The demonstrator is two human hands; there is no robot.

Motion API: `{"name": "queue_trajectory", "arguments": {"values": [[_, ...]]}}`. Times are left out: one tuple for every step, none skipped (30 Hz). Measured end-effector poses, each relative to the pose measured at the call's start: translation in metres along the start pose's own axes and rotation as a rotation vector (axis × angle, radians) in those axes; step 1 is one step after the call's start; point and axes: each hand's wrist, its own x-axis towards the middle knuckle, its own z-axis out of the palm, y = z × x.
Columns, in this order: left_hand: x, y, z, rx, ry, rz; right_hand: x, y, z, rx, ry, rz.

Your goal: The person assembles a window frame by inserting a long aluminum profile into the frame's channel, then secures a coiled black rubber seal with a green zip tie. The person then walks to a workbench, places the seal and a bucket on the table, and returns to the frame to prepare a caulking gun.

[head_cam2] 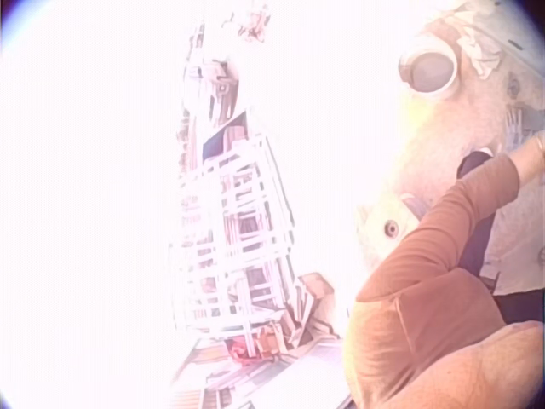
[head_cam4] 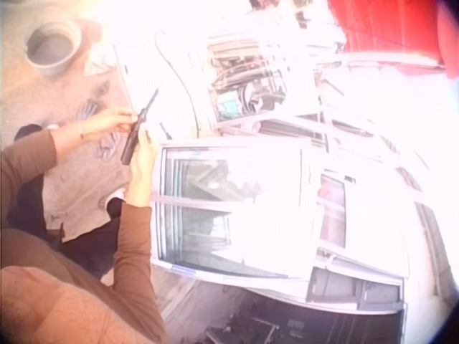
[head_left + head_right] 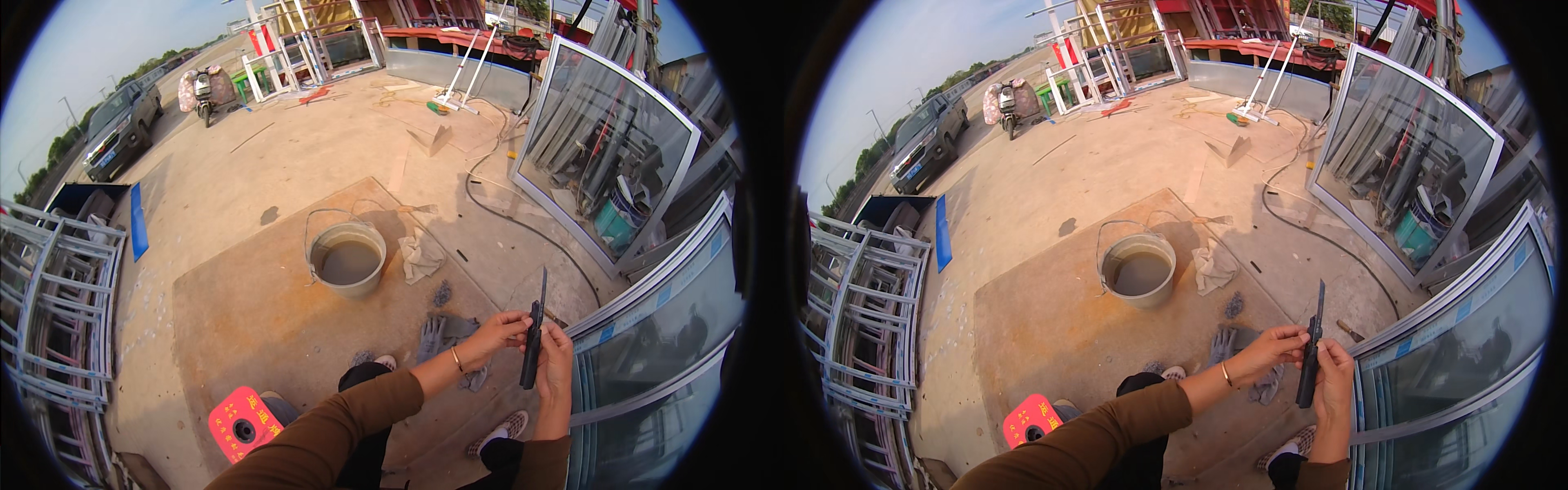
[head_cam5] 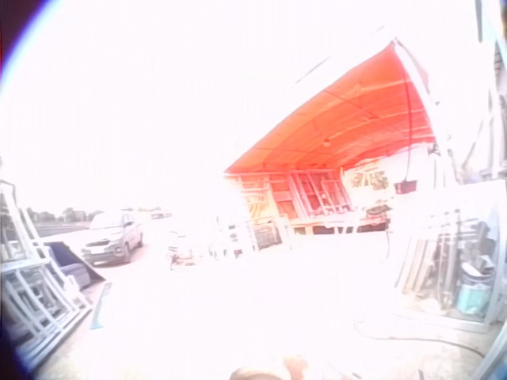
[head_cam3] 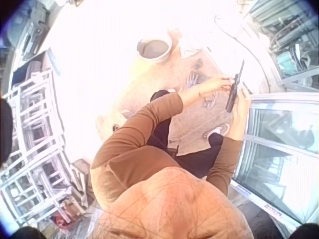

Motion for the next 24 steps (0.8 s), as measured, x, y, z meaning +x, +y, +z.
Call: {"name": "queue_trajectory", "arguments": {"values": [[-0.001, 0.001, 0.0, -0.011, -0.016, -0.007, -0.001, -0.001, 0.0, 0.006, -0.007, 0.002], [-0.001, 0.001, -0.001, -0.033, -0.045, -0.004, -0.003, -0.002, 0.001, 0.016, -0.008, 0.008], [-0.001, 0.001, -0.001, -0.018, -0.019, -0.006, -0.004, -0.002, 0.001, 0.046, -0.043, 0.006], [-0.002, 0.002, 0.0, -0.013, -0.006, 0.003, -0.005, -0.003, 0.001, 0.027, -0.015, 0.02], [-0.002, 0.002, 0.0, -0.013, -0.013, 0.027, -0.005, -0.003, 0.001, 0.026, -0.02, 0.026], [-0.002, 0.003, 0.0, 0.001, -0.012, 0.029, -0.006, -0.003, 0.0, 0.049, -0.068, 0.017], [-0.002, 0.005, 0.0, 0.01, -0.033, 0.048, -0.005, -0.003, 0.0, 0.031, -0.04, 0.034], [-0.002, 0.007, 0.001, 0.035, -0.002, 0.04, -0.005, -0.003, -0.001, 0.035, -0.054, 0.037], [-0.001, 0.01, 0.002, 0.013, -0.014, 0.097, -0.004, -0.002, -0.002, 0.064, -0.103, 0.028], [-0.001, 0.013, 0.001, 0.008, 0.026, 0.129, -0.002, -0.001, -0.002, 0.034, -0.059, 0.027], [0.0, 0.016, 0.002, 0.012, 0.054, 0.143, -0.001, 0.0, -0.004, 0.028, -0.049, 0.014], [0.0, 0.022, -0.001, -0.028, 0.057, 0.151, 0.0, 0.001, -0.004, -0.005, 0.035, 0.044], [0.0, 0.026, -0.003, -0.078, 0.104, 0.173, 0.0, 0.003, -0.005, -0.027, -0.027, -0.032], [0.0, 0.032, -0.007, -0.129, 0.155, 0.174, 0.002, 0.003, -0.007, -0.081, 0.001, -0.064], [0.001, 0.038, -0.012, -0.158, 0.193, 0.199, 0.001, 0.002, -0.008, -0.114, 0.009, -0.106], [0.003, 0.043, -0.017, -0.202, 0.186, 0.264, 0.001, 0.001, -0.009, -0.176, 0.04, -0.082], [0.005, 0.047, -0.023, -0.222, 0.208, 0.32, 0.0, 0.001, -0.01, -0.176, 0.001, -0.095], [0.007, 0.053, -0.029, -0.257, 0.255, 0.323, -0.002, 0.0, -0.01, -0.236, 0.035, -0.049], [0.008, 0.057, -0.034, -0.298, 0.255, 0.355, -0.005, 0.0, -0.009, -0.216, 0.003, -0.04], [0.008, 0.061, -0.038, -0.323, 0.249, 0.385, -0.008, 0.001, -0.007, -0.279, 0.027, -0.013], [0.009, 0.066, -0.042, -0.36, 0.227, 0.395, -0.01, 0.002, -0.004, -0.299, 0.016, 0.001], [0.009, 0.069, -0.044, -0.371, 0.234, 0.408, -0.013, 0.003, -0.001, -0.282, -0.031, -0.002], [0.009, 0.073, -0.046, -0.385, 0.243, 0.421, -0.014, 0.005, 0.003, -0.326, -0.006, 0.027], [0.008, 0.076, -0.047, -0.389, 0.251, 0.434, -0.016, 0.006, 0.006, -0.338, -0.014, 0.037]]}}
